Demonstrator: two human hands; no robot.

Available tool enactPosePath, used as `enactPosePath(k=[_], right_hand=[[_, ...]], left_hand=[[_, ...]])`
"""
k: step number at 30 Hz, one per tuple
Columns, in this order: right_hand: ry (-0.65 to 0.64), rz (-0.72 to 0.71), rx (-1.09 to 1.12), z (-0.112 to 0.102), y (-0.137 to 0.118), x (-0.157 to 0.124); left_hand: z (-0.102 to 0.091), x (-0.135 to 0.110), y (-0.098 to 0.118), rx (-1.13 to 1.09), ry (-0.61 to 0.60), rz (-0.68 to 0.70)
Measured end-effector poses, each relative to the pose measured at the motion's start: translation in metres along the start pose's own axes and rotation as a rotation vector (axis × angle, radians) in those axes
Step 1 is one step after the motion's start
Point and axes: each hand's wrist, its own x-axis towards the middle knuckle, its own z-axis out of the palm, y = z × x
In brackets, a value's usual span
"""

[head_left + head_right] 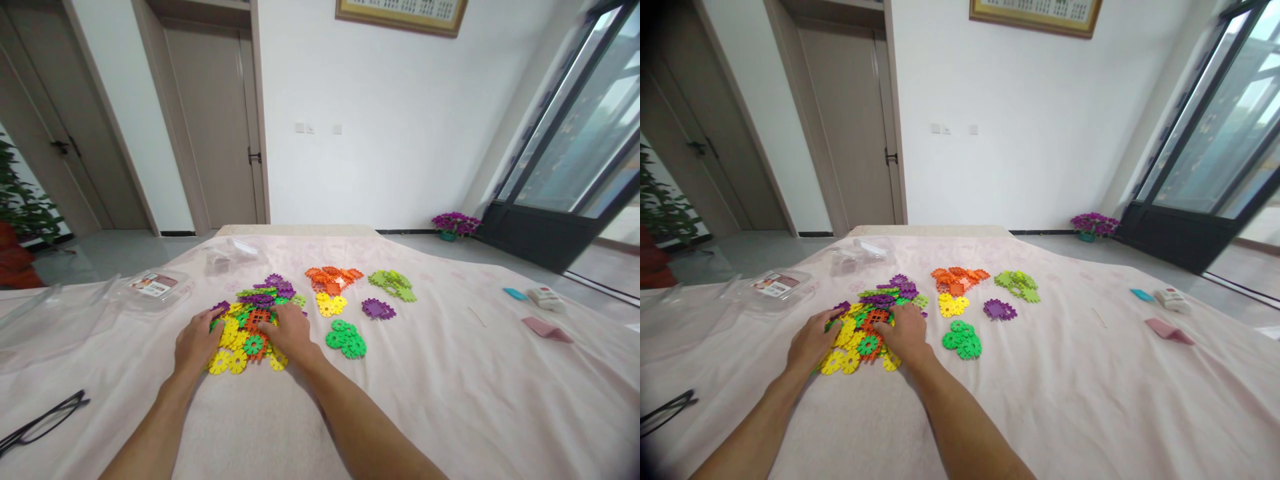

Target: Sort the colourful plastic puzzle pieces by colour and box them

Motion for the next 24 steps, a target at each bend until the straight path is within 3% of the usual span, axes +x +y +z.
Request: enactPosePath(k=[7,13,18,21,24], right_hand=[[0.085,0.039,0.197,0.007,0.001,0.004],[0.117,0.177,0.550,0.005,0.021,0.019],[0.151,0.350,0.886,-0.011,0.043,0.034],[0.258,0.455,1.204,-0.024,0.053,0.043],[0.353,0.485,1.323,-0.029,0.057,0.045]], left_hand=[[0.003,0.000,0.001,-0.005,-0.021,0.057],[0.001,0.000,0.002,-0.021,-0.025,0.044],[0.000,0.000,0.003,-0.025,-0.015,0.042],[0.001,0.000,0.002,-0.025,-0.026,0.037],[0.002,0.001,0.001,-0.021,-0.027,0.037]])
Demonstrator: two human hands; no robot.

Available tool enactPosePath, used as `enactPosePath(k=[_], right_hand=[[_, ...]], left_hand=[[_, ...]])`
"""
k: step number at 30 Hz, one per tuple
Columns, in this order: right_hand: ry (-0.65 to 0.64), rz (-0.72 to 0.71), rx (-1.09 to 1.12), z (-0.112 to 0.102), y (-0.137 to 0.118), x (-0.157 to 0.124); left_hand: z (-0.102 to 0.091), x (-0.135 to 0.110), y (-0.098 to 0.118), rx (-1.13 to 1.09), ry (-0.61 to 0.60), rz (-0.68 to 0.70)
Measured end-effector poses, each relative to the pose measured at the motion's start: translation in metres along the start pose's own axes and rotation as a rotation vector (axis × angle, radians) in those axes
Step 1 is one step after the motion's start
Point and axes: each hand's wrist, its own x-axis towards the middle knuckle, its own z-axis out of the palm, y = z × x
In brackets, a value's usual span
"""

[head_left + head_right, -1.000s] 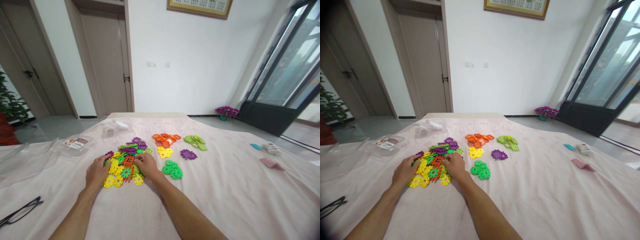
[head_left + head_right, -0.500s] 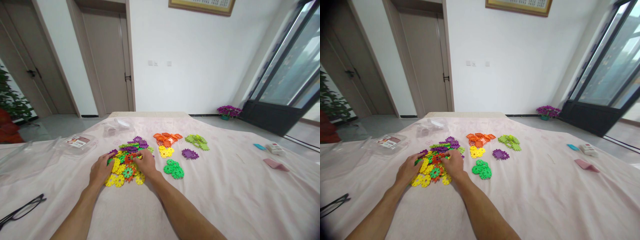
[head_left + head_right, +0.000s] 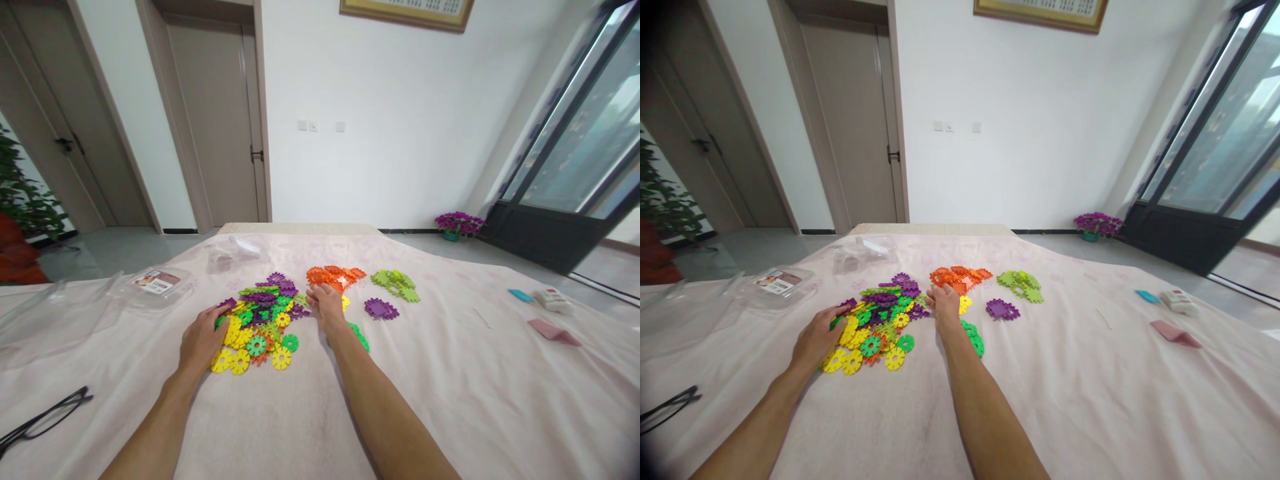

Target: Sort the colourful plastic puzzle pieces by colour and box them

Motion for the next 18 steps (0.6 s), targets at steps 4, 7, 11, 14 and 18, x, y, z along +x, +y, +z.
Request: enactPosePath(k=[4,7,11,14,18], right_hand=[[-0.110,0.017,-0.206,0.005,0.005,-0.010],[-0.323,-0.046,-0.553,0.010,0.007,-0.023],[-0.501,-0.182,-1.032,0.017,0.001,-0.042],[-0.515,-0.237,-1.238,0.023,-0.003,-0.055],[-0.504,-0.244,-1.324,0.029,-0.005,-0.066]], left_hand=[[-0.001,0.000,0.000,-0.006,0.009,0.006],[-0.002,-0.001,0.002,-0.017,0.003,0.006],[-0.004,-0.002,0.004,-0.019,0.001,0.005],[-0.004,-0.002,0.004,-0.009,0.008,0.006],[-0.003,-0.001,0.003,-0.003,0.016,0.012]])
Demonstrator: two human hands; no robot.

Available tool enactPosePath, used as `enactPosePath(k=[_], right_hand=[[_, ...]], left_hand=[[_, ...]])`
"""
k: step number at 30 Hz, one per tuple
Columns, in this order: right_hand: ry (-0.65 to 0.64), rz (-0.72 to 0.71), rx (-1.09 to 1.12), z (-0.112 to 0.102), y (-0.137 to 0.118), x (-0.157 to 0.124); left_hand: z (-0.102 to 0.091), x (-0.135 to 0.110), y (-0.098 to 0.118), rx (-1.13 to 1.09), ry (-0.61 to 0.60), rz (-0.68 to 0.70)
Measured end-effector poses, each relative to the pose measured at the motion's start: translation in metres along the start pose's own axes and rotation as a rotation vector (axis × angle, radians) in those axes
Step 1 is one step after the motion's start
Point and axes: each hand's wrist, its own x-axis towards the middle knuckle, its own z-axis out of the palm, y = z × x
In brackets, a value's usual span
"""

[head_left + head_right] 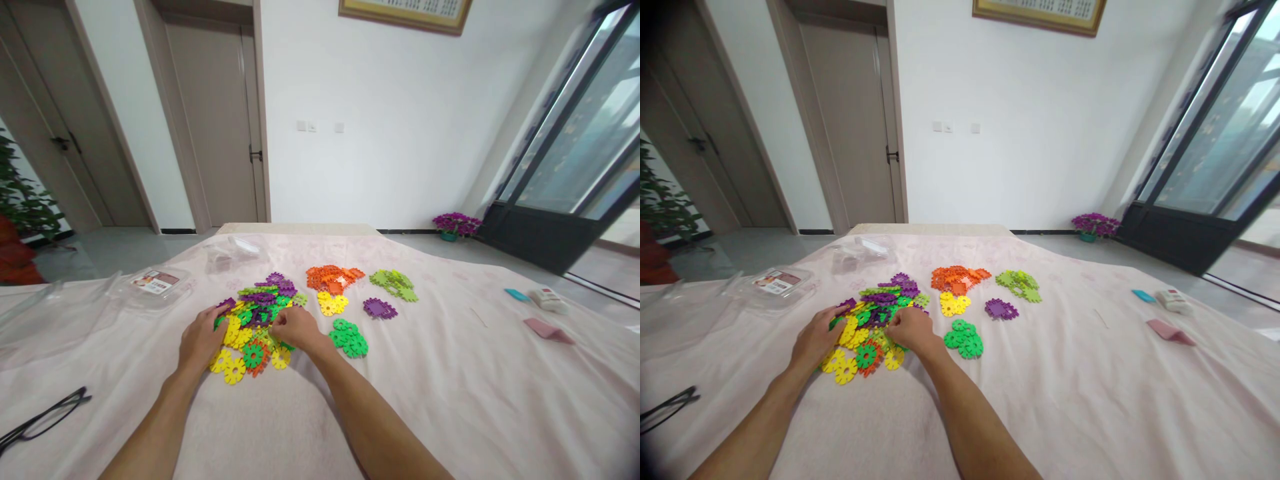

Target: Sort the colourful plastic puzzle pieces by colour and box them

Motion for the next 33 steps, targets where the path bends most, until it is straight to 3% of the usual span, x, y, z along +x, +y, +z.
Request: enactPosePath(k=[8,13,18,23,29,33], right_hand=[[-0.037,-0.026,-0.022,0.006,0.002,-0.002],[-0.018,-0.068,0.177,0.003,0.005,0.005],[0.059,-0.089,0.400,-0.021,0.021,0.013],[0.076,0.000,0.489,-0.061,0.069,0.015],[0.327,0.142,0.552,-0.099,0.146,0.004],[0.528,0.211,0.475,-0.122,0.180,-0.005]], left_hand=[[0.001,0.001,-0.002,-0.001,-0.017,-0.006],[-0.001,0.000,0.001,0.000,-0.015,-0.011],[0.000,0.000,-0.001,0.016,-0.034,0.004],[0.005,0.003,-0.007,0.009,-0.048,0.006],[0.008,0.005,-0.011,-0.018,-0.034,0.003],[0.006,0.005,-0.010,-0.037,-0.014,0.006]])
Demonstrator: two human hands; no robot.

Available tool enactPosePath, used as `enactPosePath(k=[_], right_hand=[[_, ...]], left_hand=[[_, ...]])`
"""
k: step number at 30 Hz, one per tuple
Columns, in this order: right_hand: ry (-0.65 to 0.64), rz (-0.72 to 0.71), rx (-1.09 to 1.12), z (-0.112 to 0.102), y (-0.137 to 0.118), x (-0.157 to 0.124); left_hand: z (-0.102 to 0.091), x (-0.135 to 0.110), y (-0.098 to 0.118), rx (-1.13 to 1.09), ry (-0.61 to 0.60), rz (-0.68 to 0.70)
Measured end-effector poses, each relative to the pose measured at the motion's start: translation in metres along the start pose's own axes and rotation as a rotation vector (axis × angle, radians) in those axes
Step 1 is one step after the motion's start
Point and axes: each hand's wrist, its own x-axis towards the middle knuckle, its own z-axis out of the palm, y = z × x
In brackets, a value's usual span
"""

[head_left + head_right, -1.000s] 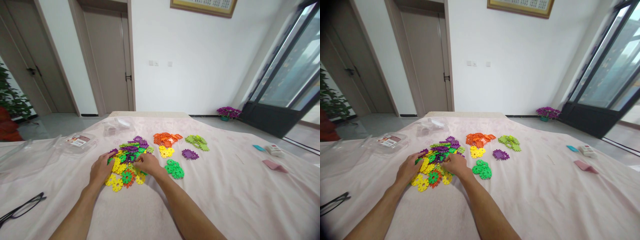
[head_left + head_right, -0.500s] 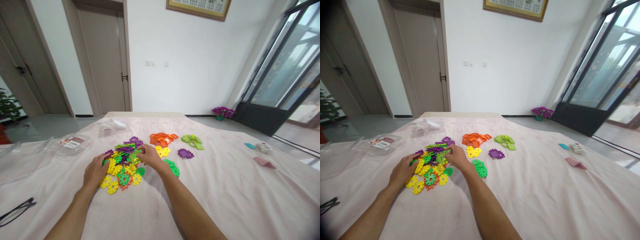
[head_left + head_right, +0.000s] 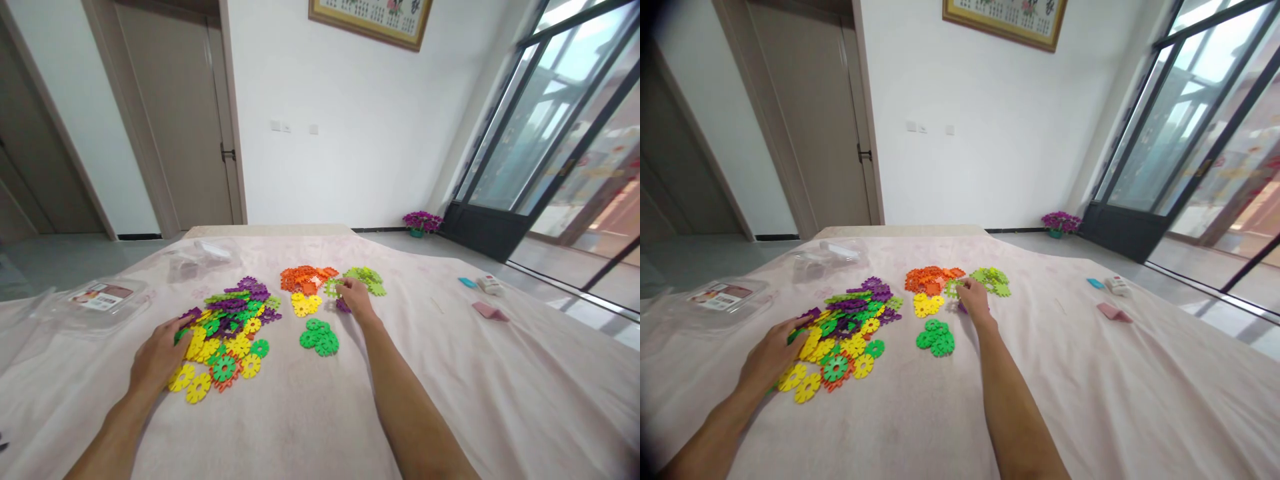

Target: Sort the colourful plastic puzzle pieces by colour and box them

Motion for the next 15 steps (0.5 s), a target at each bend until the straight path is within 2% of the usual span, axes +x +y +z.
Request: enactPosePath(k=[3,7,11,15], right_hand=[[0.093,0.005,-0.049,-0.020,0.006,0.006],[0.100,0.087,-0.029,-0.036,0.014,0.007],[0.155,0.200,0.136,-0.043,0.022,0.008],[0.297,0.240,0.308,-0.046,0.028,0.012]], left_hand=[[-0.002,0.000,0.002,0.001,-0.011,-0.013],[-0.001,0.000,0.002,-0.005,-0.010,-0.006],[0.001,0.001,-0.002,-0.011,-0.014,-0.005],[0.003,0.001,-0.003,-0.014,-0.017,-0.006]])
